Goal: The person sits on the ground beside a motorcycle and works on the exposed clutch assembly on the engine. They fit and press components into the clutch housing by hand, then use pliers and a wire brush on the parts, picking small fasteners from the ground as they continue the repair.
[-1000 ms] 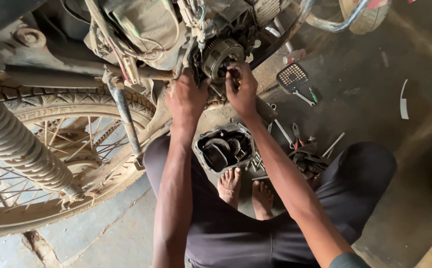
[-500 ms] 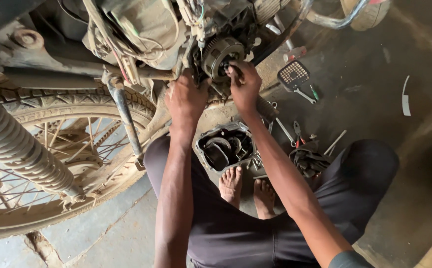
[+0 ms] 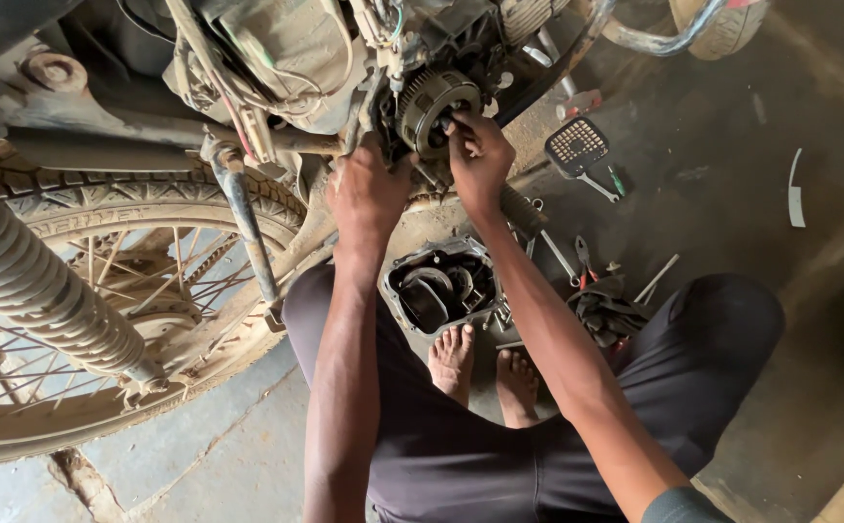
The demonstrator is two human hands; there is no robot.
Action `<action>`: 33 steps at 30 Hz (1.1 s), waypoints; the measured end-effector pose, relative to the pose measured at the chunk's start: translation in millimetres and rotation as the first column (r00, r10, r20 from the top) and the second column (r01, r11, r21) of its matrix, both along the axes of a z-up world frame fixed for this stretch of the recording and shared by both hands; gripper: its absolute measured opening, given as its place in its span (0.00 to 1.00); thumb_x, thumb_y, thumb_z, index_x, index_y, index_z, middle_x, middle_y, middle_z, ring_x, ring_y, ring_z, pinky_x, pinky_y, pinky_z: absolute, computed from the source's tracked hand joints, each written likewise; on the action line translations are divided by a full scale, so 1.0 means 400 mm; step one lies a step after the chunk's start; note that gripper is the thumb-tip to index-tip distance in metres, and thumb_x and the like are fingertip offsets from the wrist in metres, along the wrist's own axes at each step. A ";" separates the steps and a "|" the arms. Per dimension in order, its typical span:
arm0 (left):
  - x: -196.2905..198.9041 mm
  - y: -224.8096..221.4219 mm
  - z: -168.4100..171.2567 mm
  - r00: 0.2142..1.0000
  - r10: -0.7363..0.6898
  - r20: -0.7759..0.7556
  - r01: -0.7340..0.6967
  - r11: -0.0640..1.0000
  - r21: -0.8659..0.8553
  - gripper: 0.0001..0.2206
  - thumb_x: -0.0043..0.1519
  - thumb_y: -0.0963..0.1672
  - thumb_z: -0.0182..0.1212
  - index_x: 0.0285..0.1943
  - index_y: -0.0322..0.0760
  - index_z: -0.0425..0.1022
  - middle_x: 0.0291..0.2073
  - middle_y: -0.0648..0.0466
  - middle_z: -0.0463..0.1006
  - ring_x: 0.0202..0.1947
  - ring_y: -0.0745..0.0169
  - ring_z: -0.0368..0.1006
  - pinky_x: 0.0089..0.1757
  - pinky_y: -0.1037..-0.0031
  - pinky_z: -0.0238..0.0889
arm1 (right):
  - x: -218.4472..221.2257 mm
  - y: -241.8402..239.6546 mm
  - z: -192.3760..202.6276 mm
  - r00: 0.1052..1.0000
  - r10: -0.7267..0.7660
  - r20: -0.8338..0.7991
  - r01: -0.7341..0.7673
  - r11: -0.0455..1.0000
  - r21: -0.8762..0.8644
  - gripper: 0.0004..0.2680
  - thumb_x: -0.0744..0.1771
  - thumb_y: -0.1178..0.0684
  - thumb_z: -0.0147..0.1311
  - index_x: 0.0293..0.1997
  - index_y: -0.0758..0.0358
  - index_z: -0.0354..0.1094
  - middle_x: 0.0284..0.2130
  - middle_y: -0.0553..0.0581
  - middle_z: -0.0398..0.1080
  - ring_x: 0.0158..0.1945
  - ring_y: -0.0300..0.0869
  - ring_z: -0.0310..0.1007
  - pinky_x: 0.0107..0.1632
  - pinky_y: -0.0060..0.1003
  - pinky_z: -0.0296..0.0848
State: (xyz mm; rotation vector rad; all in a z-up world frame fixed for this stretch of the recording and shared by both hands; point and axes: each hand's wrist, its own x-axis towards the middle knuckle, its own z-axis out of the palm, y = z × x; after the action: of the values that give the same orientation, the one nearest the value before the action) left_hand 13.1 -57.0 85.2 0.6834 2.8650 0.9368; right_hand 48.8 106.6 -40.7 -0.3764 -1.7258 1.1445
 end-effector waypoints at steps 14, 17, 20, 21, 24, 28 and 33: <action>0.001 -0.001 -0.006 0.999 -0.025 -0.034 0.024 1.000 -0.012 0.19 0.61 0.53 0.69 0.42 0.33 0.75 0.25 0.49 0.82 0.21 0.55 0.76 0.27 0.63 0.70 | -0.019 0.004 -0.037 0.992 -0.103 0.076 0.089 0.982 0.168 0.09 0.65 0.61 0.67 0.47 0.67 0.74 0.40 0.61 0.77 0.38 0.43 0.84 0.38 0.32 0.81; 0.001 -0.003 -0.011 1.000 -0.020 -0.010 0.020 0.999 -0.036 0.20 0.62 0.54 0.68 0.42 0.34 0.75 0.25 0.49 0.81 0.21 0.55 0.77 0.28 0.63 0.70 | -0.026 0.010 -0.052 0.984 -0.160 0.084 0.136 0.962 0.237 0.08 0.65 0.60 0.67 0.46 0.67 0.74 0.37 0.61 0.78 0.35 0.42 0.83 0.35 0.31 0.81; 0.001 -0.004 -0.025 0.997 -0.016 -0.079 0.016 1.000 -0.004 0.20 0.60 0.54 0.69 0.42 0.33 0.75 0.25 0.48 0.81 0.23 0.53 0.78 0.30 0.62 0.70 | -0.017 0.007 -0.034 0.976 -0.188 0.112 0.153 0.953 0.262 0.07 0.66 0.57 0.66 0.45 0.68 0.74 0.34 0.60 0.77 0.32 0.40 0.81 0.31 0.30 0.79; 0.000 -0.005 -0.028 0.993 -0.012 -0.118 0.014 1.000 0.017 0.20 0.60 0.54 0.70 0.42 0.33 0.76 0.26 0.47 0.82 0.24 0.52 0.78 0.30 0.61 0.70 | -0.014 0.003 -0.024 0.973 -0.185 0.139 0.148 0.959 0.240 0.07 0.67 0.56 0.65 0.44 0.68 0.74 0.33 0.59 0.77 0.30 0.39 0.80 0.28 0.29 0.78; 0.002 0.000 -0.007 0.996 -0.011 -0.085 0.010 1.000 -0.018 0.21 0.59 0.54 0.70 0.43 0.34 0.75 0.25 0.48 0.82 0.24 0.51 0.78 0.30 0.60 0.70 | -0.010 -0.003 0.008 0.964 -0.148 0.220 0.119 0.983 0.139 0.07 0.68 0.53 0.62 0.40 0.69 0.75 0.30 0.58 0.76 0.26 0.38 0.76 0.25 0.31 0.73; 0.002 0.001 -0.008 0.997 -0.015 -0.081 0.013 1.000 -0.024 0.20 0.59 0.54 0.70 0.42 0.35 0.76 0.26 0.47 0.82 0.25 0.50 0.79 0.32 0.59 0.70 | -0.002 -0.008 0.032 0.961 -0.126 0.247 0.100 0.988 0.115 0.10 0.70 0.51 0.59 0.36 0.69 0.74 0.26 0.57 0.75 0.23 0.39 0.72 0.25 0.34 0.67; 0.004 0.001 -0.001 0.998 -0.029 -0.055 0.029 0.999 0.012 0.19 0.59 0.53 0.70 0.43 0.34 0.75 0.28 0.47 0.83 0.26 0.49 0.79 0.33 0.59 0.71 | 0.010 -0.011 0.036 0.950 -0.074 0.302 0.041 0.993 0.114 0.12 0.71 0.51 0.55 0.32 0.70 0.72 0.19 0.59 0.67 0.20 0.41 0.60 0.27 0.41 0.58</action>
State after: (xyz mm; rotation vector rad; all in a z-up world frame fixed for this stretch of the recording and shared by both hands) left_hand 14.8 -56.7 84.8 0.7612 2.8901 0.9480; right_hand 52.9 102.3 -26.2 -0.5582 -2.0226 0.9850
